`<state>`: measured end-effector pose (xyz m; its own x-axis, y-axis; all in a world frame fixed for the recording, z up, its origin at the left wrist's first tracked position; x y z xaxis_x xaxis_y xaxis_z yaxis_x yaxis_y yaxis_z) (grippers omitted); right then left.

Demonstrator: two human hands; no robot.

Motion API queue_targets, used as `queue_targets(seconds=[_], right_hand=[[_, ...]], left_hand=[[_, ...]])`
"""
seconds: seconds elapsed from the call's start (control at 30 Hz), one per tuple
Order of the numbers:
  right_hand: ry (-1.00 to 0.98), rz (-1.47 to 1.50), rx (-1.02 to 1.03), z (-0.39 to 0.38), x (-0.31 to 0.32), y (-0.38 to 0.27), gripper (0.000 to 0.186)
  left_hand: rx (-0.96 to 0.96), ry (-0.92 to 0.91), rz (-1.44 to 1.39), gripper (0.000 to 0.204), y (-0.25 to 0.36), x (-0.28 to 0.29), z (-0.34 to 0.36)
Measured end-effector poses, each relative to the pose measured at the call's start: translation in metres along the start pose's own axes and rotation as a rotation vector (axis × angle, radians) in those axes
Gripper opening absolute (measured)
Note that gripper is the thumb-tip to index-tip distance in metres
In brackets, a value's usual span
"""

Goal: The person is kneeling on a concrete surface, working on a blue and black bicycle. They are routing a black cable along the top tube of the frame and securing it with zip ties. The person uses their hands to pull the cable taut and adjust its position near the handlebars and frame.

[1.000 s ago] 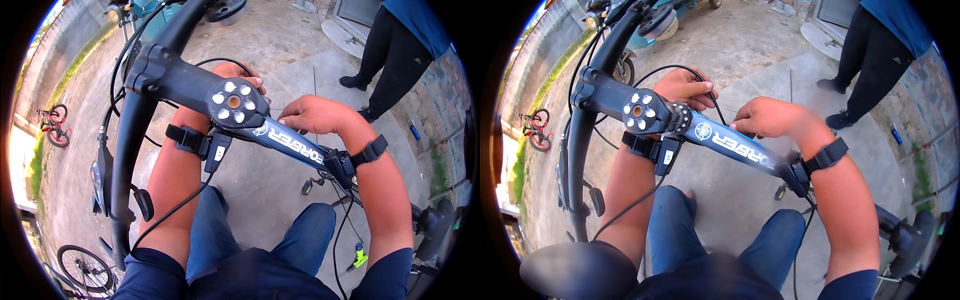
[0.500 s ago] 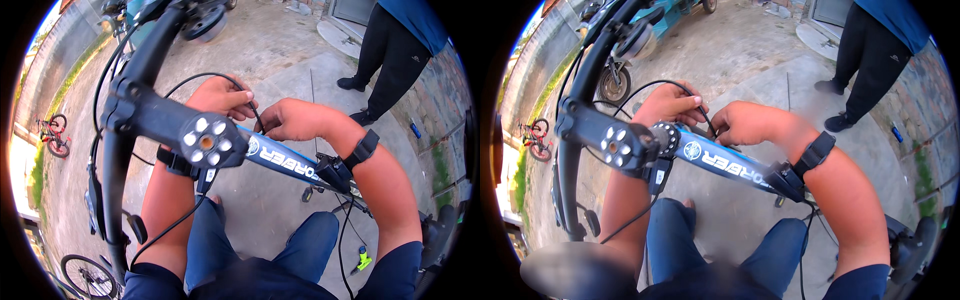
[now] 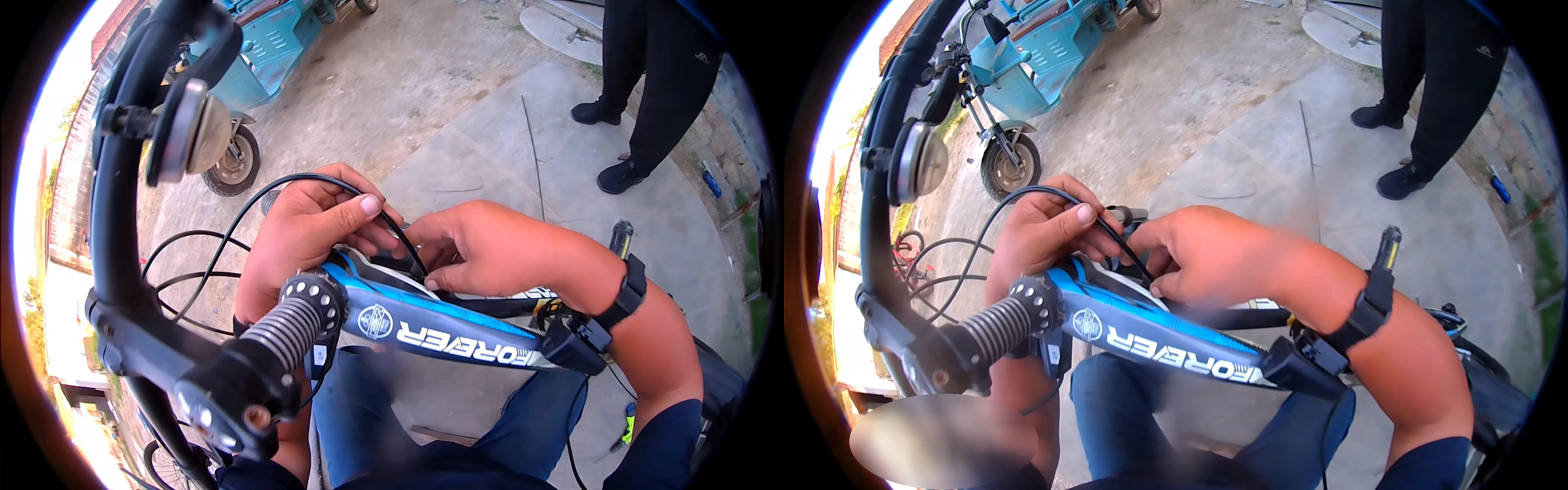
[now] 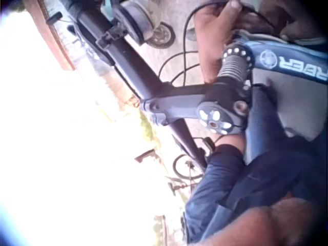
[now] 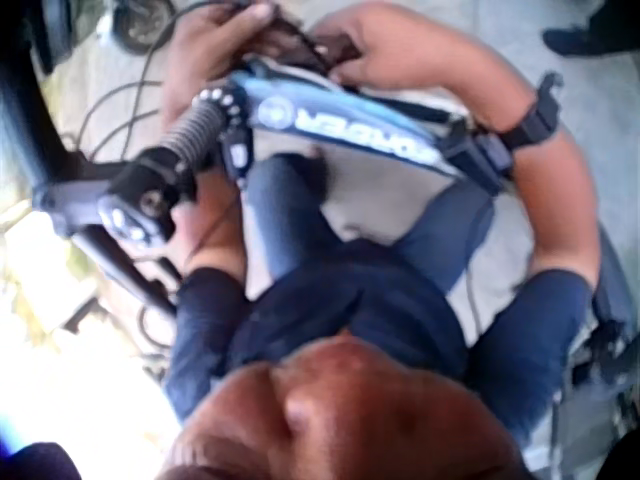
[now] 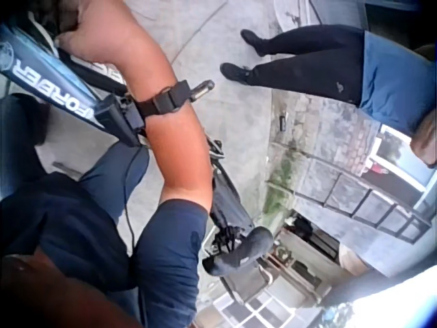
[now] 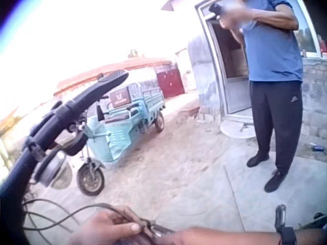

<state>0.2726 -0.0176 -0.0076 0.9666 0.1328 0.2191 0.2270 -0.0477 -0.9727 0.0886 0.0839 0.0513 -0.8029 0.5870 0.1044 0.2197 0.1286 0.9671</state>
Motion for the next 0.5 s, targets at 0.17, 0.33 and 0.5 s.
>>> queue_targets(seconds=[0.17, 0.33, 0.5], right_hand=[[-0.119, -0.032, 0.034, 0.001, 0.012, 0.002, 0.037], [-0.202, -0.061, 0.124, 0.009, 0.023, 0.024, 0.033], [-0.212, 0.048, 0.040, 0.014, 0.016, 0.025, 0.027]], left_hand=[[-0.009, 0.003, -0.008, 0.014, -0.004, 0.005, 0.001], [-0.002, 0.050, -0.016, 0.013, -0.007, 0.000, 0.005], [0.008, 0.072, -0.026, 0.012, -0.004, 0.000, 0.002]])
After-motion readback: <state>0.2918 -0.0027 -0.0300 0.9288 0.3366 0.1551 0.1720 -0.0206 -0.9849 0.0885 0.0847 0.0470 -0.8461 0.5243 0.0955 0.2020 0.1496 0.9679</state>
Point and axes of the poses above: each hand's wrist, its own z-axis towards the middle knuckle, its own x-axis out of the back of the hand, y = z × x, the point moved 1 cm from there along z, towards the middle knuckle, and after that the axes turned 14 degrees about y, right-handed, at the moved point
